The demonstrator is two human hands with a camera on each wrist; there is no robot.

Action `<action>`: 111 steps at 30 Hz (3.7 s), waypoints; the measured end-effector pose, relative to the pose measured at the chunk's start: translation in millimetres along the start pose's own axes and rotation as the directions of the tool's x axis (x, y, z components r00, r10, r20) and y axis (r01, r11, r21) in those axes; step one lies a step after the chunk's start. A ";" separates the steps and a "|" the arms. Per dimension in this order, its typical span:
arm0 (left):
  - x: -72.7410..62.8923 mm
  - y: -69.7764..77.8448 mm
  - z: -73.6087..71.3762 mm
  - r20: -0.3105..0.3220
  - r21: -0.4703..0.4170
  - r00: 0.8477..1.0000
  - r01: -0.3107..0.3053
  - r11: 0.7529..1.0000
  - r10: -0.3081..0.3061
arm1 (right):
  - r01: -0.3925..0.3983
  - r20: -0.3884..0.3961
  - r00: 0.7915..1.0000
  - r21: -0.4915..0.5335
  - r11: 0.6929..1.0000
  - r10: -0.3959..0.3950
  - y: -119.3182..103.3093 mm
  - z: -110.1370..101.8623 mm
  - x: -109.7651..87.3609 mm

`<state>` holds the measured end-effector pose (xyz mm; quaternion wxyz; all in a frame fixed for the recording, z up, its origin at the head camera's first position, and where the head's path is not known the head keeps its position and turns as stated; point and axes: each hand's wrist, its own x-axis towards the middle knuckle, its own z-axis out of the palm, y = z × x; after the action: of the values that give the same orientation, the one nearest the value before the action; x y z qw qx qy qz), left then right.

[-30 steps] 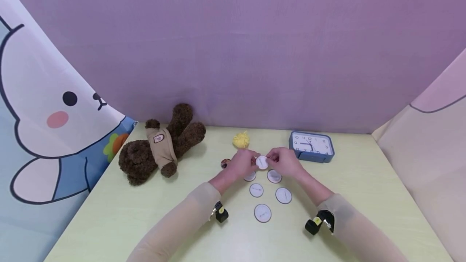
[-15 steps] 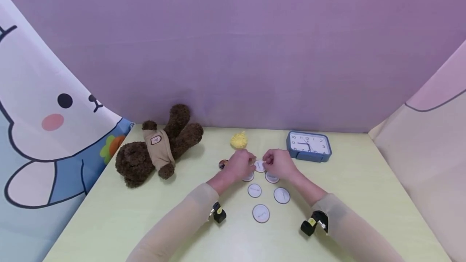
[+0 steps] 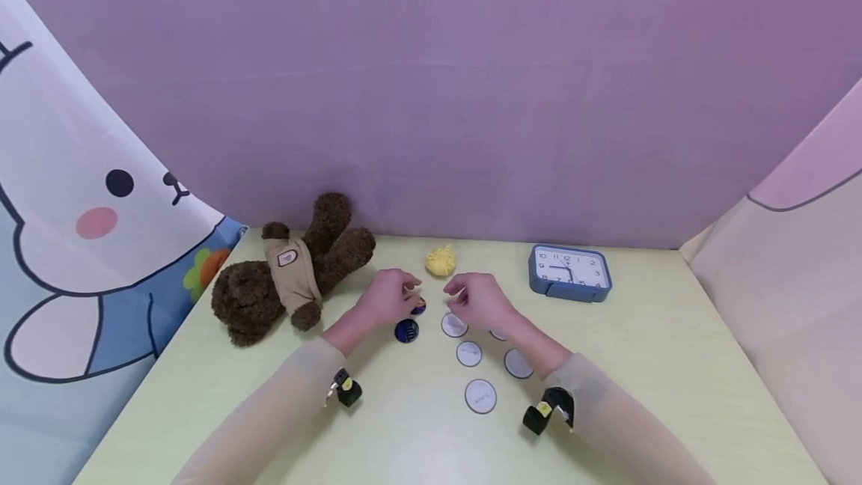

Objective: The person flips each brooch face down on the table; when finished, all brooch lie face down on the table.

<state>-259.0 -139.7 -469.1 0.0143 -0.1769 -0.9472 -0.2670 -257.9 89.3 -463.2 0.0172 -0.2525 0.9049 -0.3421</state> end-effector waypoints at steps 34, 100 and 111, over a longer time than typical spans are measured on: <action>-12.9 -10.5 -4.1 -0.130 0.014 0.986 -0.102 0.995 0.103 | -0.042 -0.001 0.999 0.126 0.991 0.042 -17.8 36.3 26.3; -89.5 46.5 26.5 0.179 -0.226 0.971 -0.116 0.967 0.159 | 0.189 0.174 0.970 -0.085 0.978 -0.173 -30.3 22.7 -87.7; -84.1 28.6 3.9 0.056 -0.150 0.988 -0.133 0.980 0.142 | 0.164 0.163 0.975 -0.087 0.983 -0.148 -45.5 11.9 -58.0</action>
<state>-170.1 -142.5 -468.4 -0.0117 -0.2512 -0.9105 -0.3282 -184.6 80.2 -452.0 0.0485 -0.3493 0.8941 -0.2760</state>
